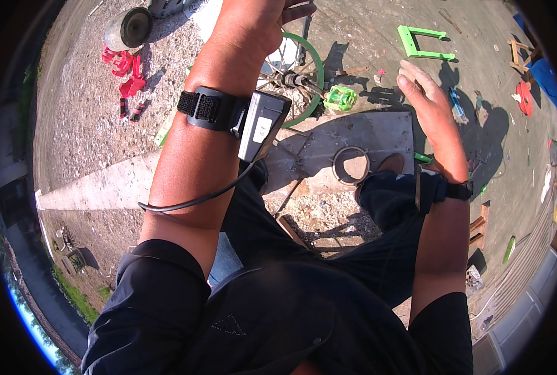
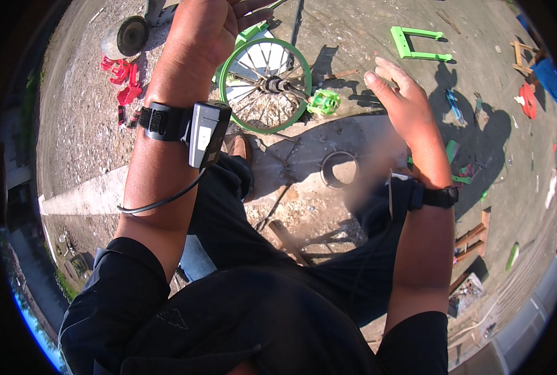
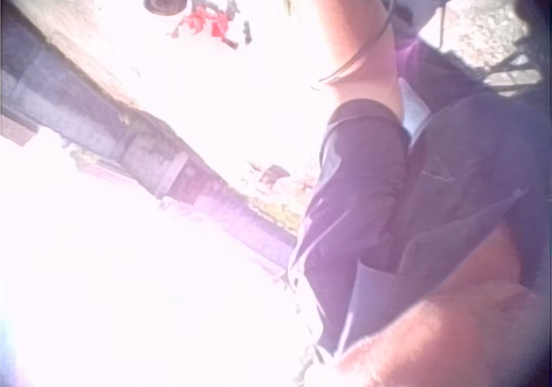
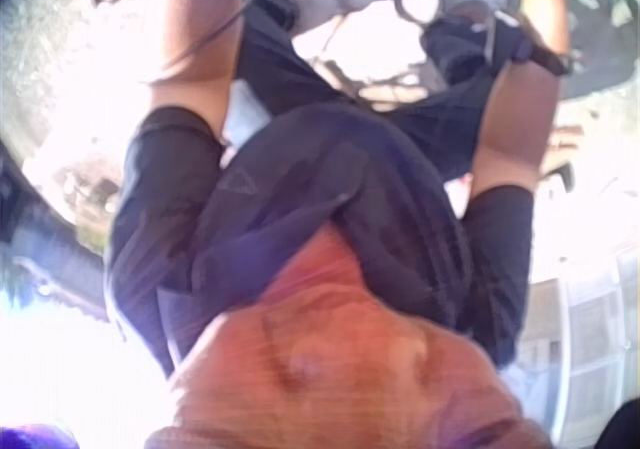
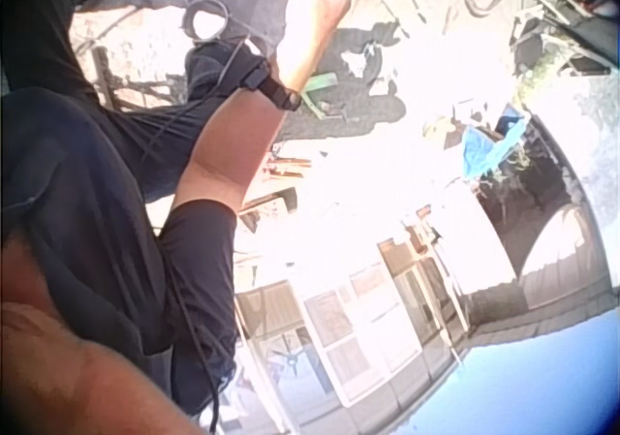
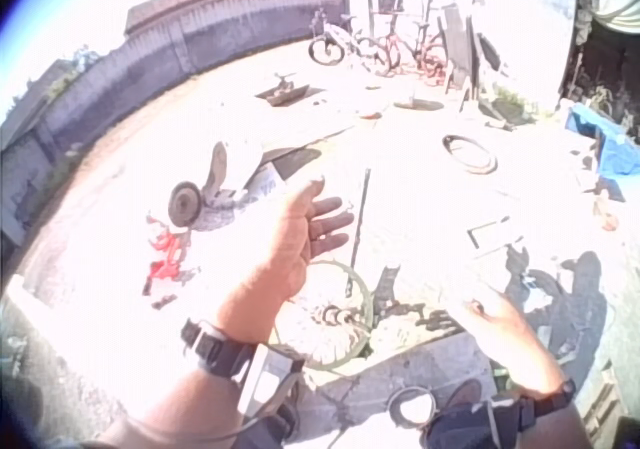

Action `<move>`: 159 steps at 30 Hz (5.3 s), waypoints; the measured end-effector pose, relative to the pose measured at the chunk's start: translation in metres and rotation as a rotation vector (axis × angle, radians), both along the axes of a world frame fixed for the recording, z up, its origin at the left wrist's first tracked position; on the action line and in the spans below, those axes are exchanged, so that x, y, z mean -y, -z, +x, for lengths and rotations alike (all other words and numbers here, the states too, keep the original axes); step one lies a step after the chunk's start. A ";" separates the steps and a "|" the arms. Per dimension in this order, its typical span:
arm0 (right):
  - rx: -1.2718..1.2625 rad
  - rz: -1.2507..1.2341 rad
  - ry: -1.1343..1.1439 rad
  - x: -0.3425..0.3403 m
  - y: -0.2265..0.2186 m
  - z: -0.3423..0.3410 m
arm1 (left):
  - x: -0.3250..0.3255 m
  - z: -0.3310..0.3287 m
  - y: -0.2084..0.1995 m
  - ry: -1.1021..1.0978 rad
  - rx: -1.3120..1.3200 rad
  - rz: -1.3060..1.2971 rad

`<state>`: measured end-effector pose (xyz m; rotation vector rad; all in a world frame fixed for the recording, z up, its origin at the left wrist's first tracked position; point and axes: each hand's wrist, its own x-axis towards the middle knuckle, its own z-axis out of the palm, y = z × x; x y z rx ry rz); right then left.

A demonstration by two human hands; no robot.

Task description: The person is sitting on the ground and working on a green bicycle wheel. They use a wrench to tighten the axle nuts on the wheel hub. The person also picks up and examines a large black tire, turning it over to inspect the tread and sidewall before setting it aside.

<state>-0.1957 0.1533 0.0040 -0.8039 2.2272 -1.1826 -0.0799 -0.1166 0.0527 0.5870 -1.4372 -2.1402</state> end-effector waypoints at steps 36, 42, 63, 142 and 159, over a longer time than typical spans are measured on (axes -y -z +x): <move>-0.001 -0.003 -0.018 -0.001 -0.001 0.001 | 0.006 0.006 -0.009 0.002 -0.039 0.063; -0.001 -0.002 -0.013 -0.001 0.000 0.000 | 0.003 0.010 -0.013 0.008 -0.043 0.049; -0.042 -0.001 -0.013 -0.001 0.000 -0.001 | 0.012 0.004 -0.007 -0.008 -0.033 0.105; -0.023 0.003 -0.062 -0.006 0.008 -0.008 | 0.002 0.009 -0.014 0.013 -0.076 0.046; -0.025 0.027 -0.065 -0.007 0.007 -0.007 | 0.011 0.003 -0.010 0.021 -0.059 0.088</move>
